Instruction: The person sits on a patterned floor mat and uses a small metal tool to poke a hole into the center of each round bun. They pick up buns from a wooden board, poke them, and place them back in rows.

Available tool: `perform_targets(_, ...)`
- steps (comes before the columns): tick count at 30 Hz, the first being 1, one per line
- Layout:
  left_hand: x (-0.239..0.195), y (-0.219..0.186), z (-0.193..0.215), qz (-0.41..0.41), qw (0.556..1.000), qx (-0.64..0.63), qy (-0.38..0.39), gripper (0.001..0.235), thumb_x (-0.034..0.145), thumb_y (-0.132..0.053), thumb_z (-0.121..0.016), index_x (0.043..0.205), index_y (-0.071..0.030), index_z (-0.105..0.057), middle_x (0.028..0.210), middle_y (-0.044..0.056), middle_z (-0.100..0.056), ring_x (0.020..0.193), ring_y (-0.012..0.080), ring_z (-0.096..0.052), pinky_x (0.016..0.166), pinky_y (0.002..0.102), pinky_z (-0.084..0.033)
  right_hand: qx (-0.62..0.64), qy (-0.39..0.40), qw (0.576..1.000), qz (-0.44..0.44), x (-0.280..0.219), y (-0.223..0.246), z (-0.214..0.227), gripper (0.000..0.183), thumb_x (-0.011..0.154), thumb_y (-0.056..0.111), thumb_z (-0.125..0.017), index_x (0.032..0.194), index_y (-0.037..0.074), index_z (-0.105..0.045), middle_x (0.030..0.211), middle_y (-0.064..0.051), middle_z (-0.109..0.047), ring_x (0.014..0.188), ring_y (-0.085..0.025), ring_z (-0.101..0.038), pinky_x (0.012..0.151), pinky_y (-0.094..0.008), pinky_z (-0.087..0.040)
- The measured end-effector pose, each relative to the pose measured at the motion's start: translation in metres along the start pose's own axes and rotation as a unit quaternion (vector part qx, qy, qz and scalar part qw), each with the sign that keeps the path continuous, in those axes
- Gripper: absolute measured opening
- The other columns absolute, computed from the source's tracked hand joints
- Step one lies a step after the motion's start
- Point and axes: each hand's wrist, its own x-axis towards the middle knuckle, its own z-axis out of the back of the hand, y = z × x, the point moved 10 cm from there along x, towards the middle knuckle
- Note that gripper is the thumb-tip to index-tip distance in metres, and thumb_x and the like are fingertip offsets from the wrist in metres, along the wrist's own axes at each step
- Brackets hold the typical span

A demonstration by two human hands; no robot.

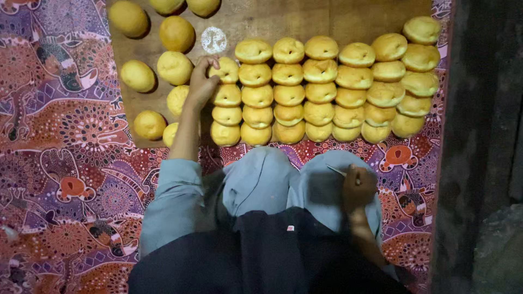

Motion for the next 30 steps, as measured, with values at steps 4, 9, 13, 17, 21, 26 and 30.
perform_targets(4, 0.026, 0.013, 0.001, 0.083, 0.976, 0.037, 0.196, 0.037, 0.073, 0.003, -0.071, 0.107, -0.007, -0.059, 0.121, 0.011, -0.054, 0.115, 0.0205, -0.053, 0.103, 0.035, -0.044, 0.040, -0.012, 0.999, -0.002, 0.004, 0.004, -0.001, 0.032, 0.104, 0.020, -0.066, 0.075, 0.007, -0.061, 0.071, -0.013, -0.057, 0.069, -0.033, -0.054, 0.066, -0.047, -0.041)
perform_targets(9, 0.116, 0.024, 0.052, 0.130, 0.958, 0.256, -0.019, 0.033, 0.103, -0.030, -0.067, 0.128, -0.010, -0.064, 0.131, 0.013, -0.068, 0.123, 0.0247, -0.064, 0.110, 0.038, -0.051, 0.088, -0.046, 0.992, 0.079, 0.020, 0.035, 0.017, 0.024, 0.105, 0.017, -0.062, 0.085, 0.004, -0.064, 0.080, -0.015, -0.060, 0.075, -0.035, -0.057, 0.070, -0.045, -0.045)
perform_targets(13, 0.170, 0.006, 0.065, 0.084, 0.853, 0.488, -0.161, 0.058, 0.084, -0.040, -0.077, 0.130, -0.010, -0.059, 0.147, 0.027, -0.044, 0.137, 0.0531, -0.039, 0.100, 0.078, -0.029, 0.113, 0.010, 0.993, -0.024, 0.030, 0.035, 0.014, 0.027, 0.102, 0.013, -0.059, 0.078, 0.003, -0.060, 0.072, -0.016, -0.055, 0.063, -0.033, -0.056, 0.060, -0.042, -0.043)
perform_targets(17, 0.177, 0.026, 0.048, 0.103, 0.800, 0.566, -0.170, 0.088, 0.077, -0.046, -0.079, 0.146, -0.004, -0.043, 0.151, 0.031, -0.038, 0.144, 0.0550, -0.035, 0.103, 0.085, -0.025, 0.095, 0.018, 0.995, -0.021, 0.034, 0.042, 0.020, 0.024, 0.101, 0.014, -0.057, 0.080, 0.004, -0.064, 0.071, -0.014, -0.059, 0.062, -0.032, -0.058, 0.057, -0.041, -0.044)
perform_targets(21, 0.145, 0.031, 0.010, 0.014, 0.933, 0.332, -0.136, 0.081, 0.099, -0.028, -0.076, 0.158, -0.001, -0.027, 0.152, 0.021, -0.047, 0.141, 0.0407, -0.050, 0.120, 0.046, -0.042, 0.085, 0.050, 0.992, -0.074, 0.022, 0.020, 0.006, 0.025, 0.102, 0.017, -0.060, 0.080, 0.005, -0.066, 0.066, -0.015, -0.059, 0.058, -0.031, -0.058, 0.057, -0.040, -0.043)
perform_targets(26, 0.029, 0.000, -0.014, 0.073, 0.922, -0.320, -0.205, 0.088, 0.084, -0.007, -0.069, 0.158, -0.007, -0.022, 0.139, 0.008, -0.050, 0.111, 0.0254, -0.058, 0.094, 0.044, -0.051, 0.129, 0.013, 0.988, -0.087, 0.009, 0.006, -0.006, 0.022, 0.104, 0.019, -0.065, 0.088, 0.004, -0.068, 0.069, -0.014, -0.061, 0.062, -0.023, -0.060, 0.059, -0.035, -0.046)
perform_targets(30, -0.108, -0.060, -0.067, 0.144, 0.746, -0.616, -0.205, 0.049, 0.093, -0.025, -0.063, 0.138, -0.009, -0.053, 0.130, 0.011, -0.065, 0.118, 0.0288, -0.066, 0.102, 0.049, -0.057, 0.272, 0.021, 0.955, -0.119, 0.013, 0.024, -0.004, 0.019, 0.104, 0.016, -0.064, 0.094, 0.000, -0.069, 0.070, -0.005, -0.060, 0.068, -0.010, -0.051, 0.060, -0.030, -0.045)
